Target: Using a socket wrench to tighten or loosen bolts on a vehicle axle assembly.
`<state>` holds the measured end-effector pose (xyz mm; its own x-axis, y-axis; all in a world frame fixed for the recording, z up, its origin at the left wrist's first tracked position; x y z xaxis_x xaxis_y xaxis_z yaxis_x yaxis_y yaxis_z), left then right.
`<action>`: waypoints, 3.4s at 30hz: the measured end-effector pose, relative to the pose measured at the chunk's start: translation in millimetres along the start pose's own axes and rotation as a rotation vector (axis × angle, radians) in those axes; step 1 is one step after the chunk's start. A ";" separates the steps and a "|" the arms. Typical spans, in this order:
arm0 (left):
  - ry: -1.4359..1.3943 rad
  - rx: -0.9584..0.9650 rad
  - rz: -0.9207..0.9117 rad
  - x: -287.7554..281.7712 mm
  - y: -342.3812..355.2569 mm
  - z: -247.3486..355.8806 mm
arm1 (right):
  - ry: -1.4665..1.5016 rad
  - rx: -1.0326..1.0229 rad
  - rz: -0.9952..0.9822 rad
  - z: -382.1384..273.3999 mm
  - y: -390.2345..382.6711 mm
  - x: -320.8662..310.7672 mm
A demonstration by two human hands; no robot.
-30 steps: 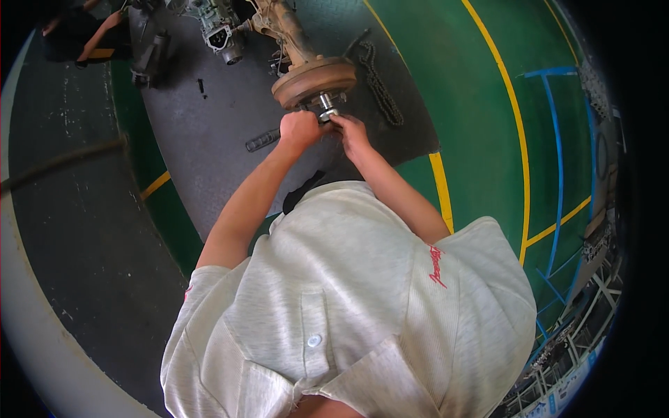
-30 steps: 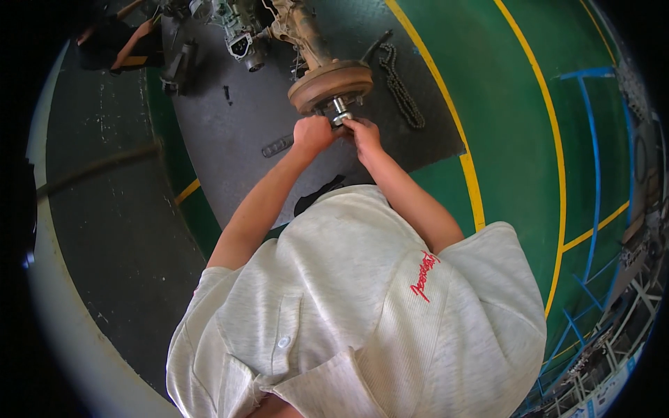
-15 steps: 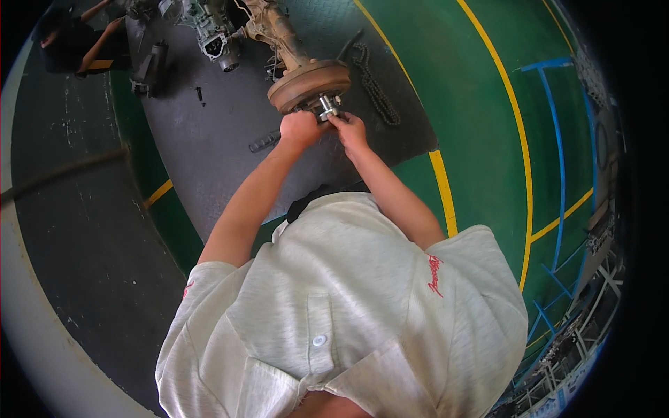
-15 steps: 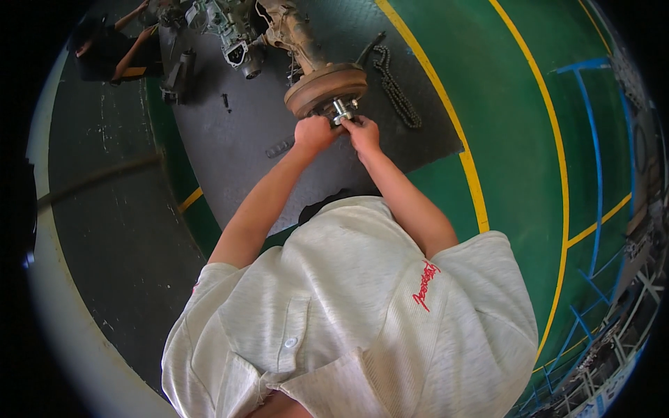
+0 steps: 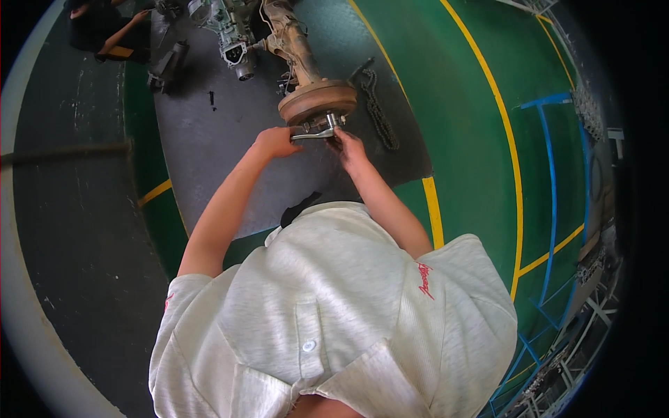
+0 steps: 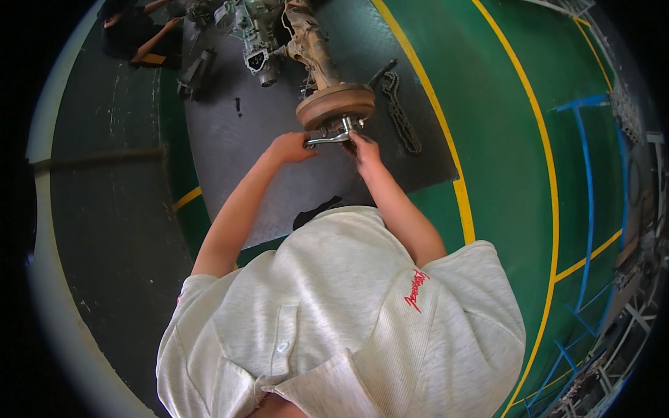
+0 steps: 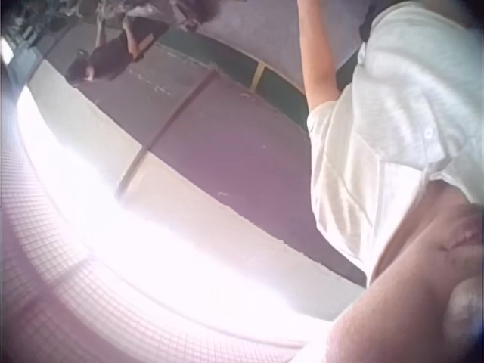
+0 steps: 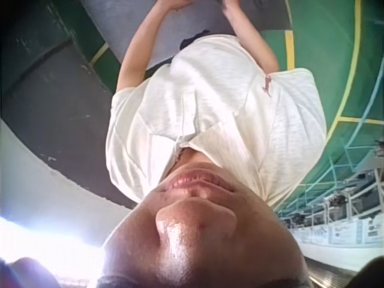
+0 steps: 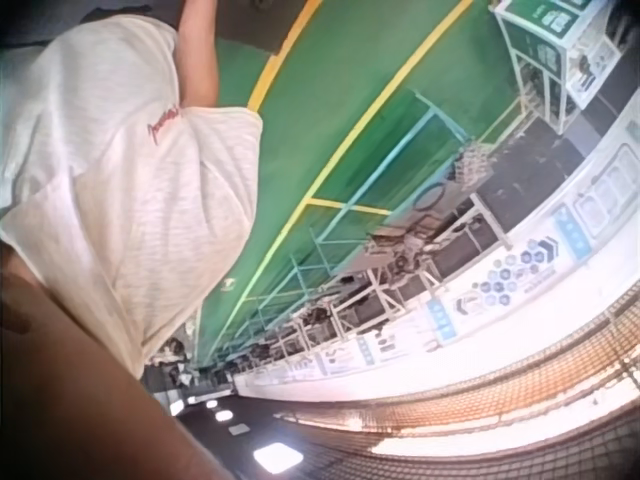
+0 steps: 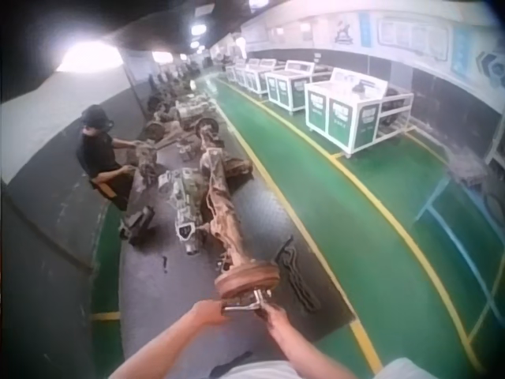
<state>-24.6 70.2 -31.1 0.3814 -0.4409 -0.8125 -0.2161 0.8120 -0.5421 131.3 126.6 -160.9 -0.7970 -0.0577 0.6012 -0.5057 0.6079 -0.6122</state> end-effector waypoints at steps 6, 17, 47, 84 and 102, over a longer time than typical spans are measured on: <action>0.076 -0.079 0.010 -0.5 2.1 -15.2 | -0.014 0.018 -0.006 -1.1 1.9 6.1; -0.255 0.125 -0.153 -55.0 7.9 22.8 | -0.415 -0.023 0.094 -35.2 -23.1 4.1; -2.242 -1.278 0.770 505.7 -297.9 -142.3 | -1.434 -0.811 -0.145 -110.8 -47.1 82.6; -0.563 -0.682 0.000 589.1 -238.4 -112.9 | -0.767 -0.370 0.104 -131.8 2.2 49.8; -0.992 -0.703 0.312 477.9 -211.0 -137.5 | -1.277 -1.129 0.086 -166.0 -68.4 85.9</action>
<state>79.8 -364.4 -334.4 0.6728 0.4583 -0.5808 -0.7341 0.3159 -0.6011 152.3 211.6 17.8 -0.8297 -0.2058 -0.5189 -0.4306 0.8275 0.3603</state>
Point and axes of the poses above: each hand's wrist, its own y-axis towards the middle knuckle, its own x-axis out of the palm, z = x × y, the point moved 9 cm from there along y, towards the middle knuckle, and after that the axes turned 3 degrees about -x, right-handed, at the moved point
